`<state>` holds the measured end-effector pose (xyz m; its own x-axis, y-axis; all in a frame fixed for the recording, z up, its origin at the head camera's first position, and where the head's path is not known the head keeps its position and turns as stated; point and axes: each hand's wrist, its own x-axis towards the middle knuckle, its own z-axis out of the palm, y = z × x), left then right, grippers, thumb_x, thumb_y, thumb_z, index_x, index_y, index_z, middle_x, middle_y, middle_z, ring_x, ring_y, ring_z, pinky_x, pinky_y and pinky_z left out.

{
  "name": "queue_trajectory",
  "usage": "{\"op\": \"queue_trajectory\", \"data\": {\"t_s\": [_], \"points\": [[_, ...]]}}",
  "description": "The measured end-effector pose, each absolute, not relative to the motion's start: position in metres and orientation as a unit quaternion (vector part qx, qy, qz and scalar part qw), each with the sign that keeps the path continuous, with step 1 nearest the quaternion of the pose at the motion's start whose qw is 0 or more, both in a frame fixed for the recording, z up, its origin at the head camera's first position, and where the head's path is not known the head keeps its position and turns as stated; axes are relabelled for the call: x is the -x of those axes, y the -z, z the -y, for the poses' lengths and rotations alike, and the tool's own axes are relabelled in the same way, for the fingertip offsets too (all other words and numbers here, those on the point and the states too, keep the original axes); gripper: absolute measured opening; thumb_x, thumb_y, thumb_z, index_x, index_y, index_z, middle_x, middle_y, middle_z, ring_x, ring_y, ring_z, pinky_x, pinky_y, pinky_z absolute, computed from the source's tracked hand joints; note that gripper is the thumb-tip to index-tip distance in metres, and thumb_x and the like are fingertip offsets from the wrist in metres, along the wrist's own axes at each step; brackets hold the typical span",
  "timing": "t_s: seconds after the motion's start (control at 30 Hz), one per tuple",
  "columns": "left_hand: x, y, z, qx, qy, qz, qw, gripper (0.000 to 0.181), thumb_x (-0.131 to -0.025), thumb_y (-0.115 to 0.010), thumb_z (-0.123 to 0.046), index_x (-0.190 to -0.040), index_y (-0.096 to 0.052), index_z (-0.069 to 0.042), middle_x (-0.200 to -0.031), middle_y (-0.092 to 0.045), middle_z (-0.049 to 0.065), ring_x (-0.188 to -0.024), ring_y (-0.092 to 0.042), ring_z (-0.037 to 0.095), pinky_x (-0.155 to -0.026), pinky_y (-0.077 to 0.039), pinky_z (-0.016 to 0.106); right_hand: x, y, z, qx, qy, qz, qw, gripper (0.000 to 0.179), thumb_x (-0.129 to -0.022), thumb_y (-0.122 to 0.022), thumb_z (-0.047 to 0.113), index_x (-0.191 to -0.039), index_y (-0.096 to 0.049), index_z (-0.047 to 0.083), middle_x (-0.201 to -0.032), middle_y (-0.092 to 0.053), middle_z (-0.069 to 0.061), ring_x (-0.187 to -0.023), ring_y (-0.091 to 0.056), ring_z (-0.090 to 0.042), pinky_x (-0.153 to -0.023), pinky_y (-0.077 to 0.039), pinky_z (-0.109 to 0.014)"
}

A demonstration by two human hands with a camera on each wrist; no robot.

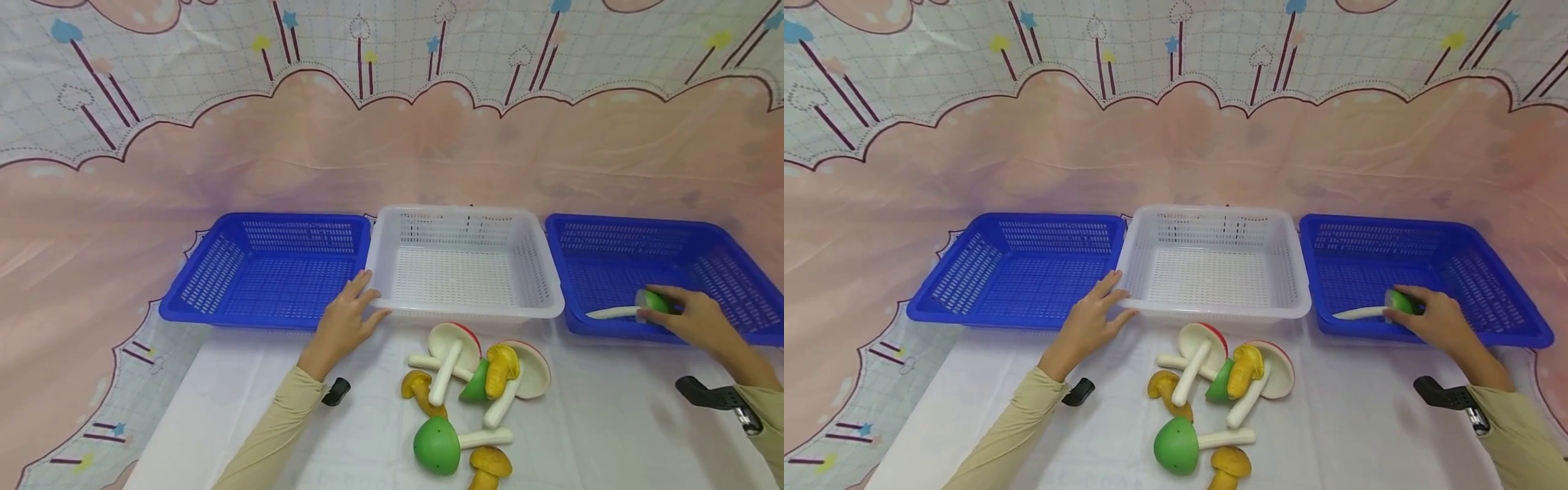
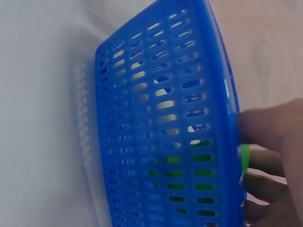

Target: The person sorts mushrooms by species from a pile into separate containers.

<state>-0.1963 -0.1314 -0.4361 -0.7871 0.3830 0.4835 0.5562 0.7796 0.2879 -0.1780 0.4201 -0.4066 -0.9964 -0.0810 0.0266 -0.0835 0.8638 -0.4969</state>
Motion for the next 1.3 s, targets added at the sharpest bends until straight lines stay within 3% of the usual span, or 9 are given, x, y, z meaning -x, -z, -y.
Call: {"op": "queue_trajectory", "data": {"t_s": [0.17, 0.3, 0.37, 0.57, 0.77, 0.87, 1.0, 1.1, 1.3], "points": [[0.197, 0.437, 0.131, 0.255, 0.209, 0.923, 0.202, 0.032, -0.085, -0.072, -0.031, -0.101, -0.069, -0.004, -0.136, -0.048, 0.023, -0.13, -0.041, 0.036, -0.105, -0.035, 0.048, 0.176, 0.408, -0.42, -0.05, -0.246, 0.967, 0.029, 0.048, -0.089, -0.066, 0.021, -0.119, -0.055, -0.015, -0.109, -0.056, -0.041, -0.091, -0.056, -0.055, -0.057, -0.053, -0.041], [0.197, 0.438, 0.132, 0.254, 0.208, 0.923, 0.203, 0.032, -0.085, -0.072, -0.031, -0.101, -0.068, -0.004, -0.136, -0.048, 0.023, -0.131, -0.04, 0.035, -0.106, -0.035, 0.048, 0.174, 0.406, -0.416, -0.042, -0.243, 0.968, 0.047, 0.045, -0.089, -0.066, 0.021, -0.117, -0.057, -0.013, -0.11, -0.056, -0.039, -0.097, -0.053, -0.058, -0.065, -0.05, -0.059], [0.197, 0.438, 0.131, 0.254, 0.209, 0.922, 0.204, 0.032, -0.084, -0.072, -0.031, -0.101, -0.069, -0.004, -0.136, -0.048, 0.023, -0.13, -0.041, 0.036, -0.106, -0.035, 0.048, 0.172, 0.403, -0.414, -0.043, -0.245, 0.967, 0.055, 0.044, -0.089, -0.066, 0.021, -0.116, -0.058, -0.012, -0.11, -0.057, -0.039, -0.097, -0.053, -0.057, -0.066, -0.049, -0.06], [0.195, 0.437, 0.131, 0.245, 0.215, 0.924, 0.198, 0.032, -0.084, -0.073, -0.031, -0.101, -0.069, -0.004, -0.136, -0.048, 0.023, -0.13, -0.041, 0.035, -0.105, -0.035, 0.049, 0.166, 0.394, -0.406, -0.053, -0.258, 0.962, 0.068, 0.041, -0.089, -0.067, 0.02, -0.115, -0.059, -0.01, -0.111, -0.057, -0.037, -0.094, -0.057, -0.056, -0.056, -0.055, -0.038], [0.196, 0.438, 0.131, 0.242, 0.219, 0.925, 0.193, 0.034, -0.084, -0.073, -0.031, -0.102, -0.069, -0.003, -0.136, -0.048, 0.022, -0.131, -0.04, 0.034, -0.106, -0.034, 0.047, 0.156, 0.387, -0.396, -0.056, -0.269, 0.958, 0.084, 0.039, -0.088, -0.068, 0.017, -0.116, -0.059, -0.008, -0.112, -0.058, -0.035, -0.09, -0.059, -0.054, -0.056, -0.056, -0.042], [0.197, 0.437, 0.13, 0.243, 0.221, 0.924, 0.195, 0.035, -0.083, -0.074, -0.03, -0.103, -0.069, -0.002, -0.136, -0.048, 0.022, -0.131, -0.041, 0.034, -0.106, -0.035, 0.047, 0.151, 0.381, -0.392, -0.057, -0.269, 0.957, 0.095, 0.038, -0.086, -0.071, 0.017, -0.115, -0.061, -0.005, -0.108, -0.063, -0.028, -0.078, -0.069, -0.018, -0.053, -0.055, -0.03], [0.198, 0.438, 0.13, 0.244, 0.222, 0.923, 0.196, 0.035, -0.083, -0.073, -0.03, -0.103, -0.068, -0.002, -0.136, -0.048, 0.022, -0.13, -0.041, 0.034, -0.104, -0.036, 0.048, 0.144, 0.373, -0.386, -0.063, -0.286, 0.951, 0.099, 0.039, -0.085, -0.073, 0.019, -0.117, -0.062, -0.001, -0.1, -0.062, 0.016, -0.075, -0.046, 0.021, -0.052, -0.05, -0.019], [0.198, 0.438, 0.13, 0.241, 0.225, 0.925, 0.191, 0.037, -0.083, -0.073, -0.031, -0.104, -0.068, -0.002, -0.137, -0.048, 0.022, -0.13, -0.041, 0.034, -0.102, -0.039, 0.05, 0.137, 0.369, -0.379, -0.082, -0.297, 0.945, 0.106, 0.038, -0.084, -0.073, 0.016, -0.117, -0.062, 0.0, -0.098, -0.046, 0.037, -0.076, -0.047, 0.021, -0.054, -0.048, -0.015], [0.198, 0.435, 0.132, 0.23, 0.242, 0.927, 0.171, 0.044, -0.084, -0.073, -0.033, -0.11, -0.064, 0.001, -0.139, -0.046, 0.021, -0.132, -0.039, 0.033, -0.101, -0.04, 0.051, 0.127, 0.366, -0.363, -0.153, -0.304, 0.929, 0.146, 0.036, -0.079, -0.076, 0.004, -0.112, -0.063, 0.002, -0.104, -0.05, 0.037, -0.08, -0.052, 0.019, -0.061, -0.045, -0.004]]}}
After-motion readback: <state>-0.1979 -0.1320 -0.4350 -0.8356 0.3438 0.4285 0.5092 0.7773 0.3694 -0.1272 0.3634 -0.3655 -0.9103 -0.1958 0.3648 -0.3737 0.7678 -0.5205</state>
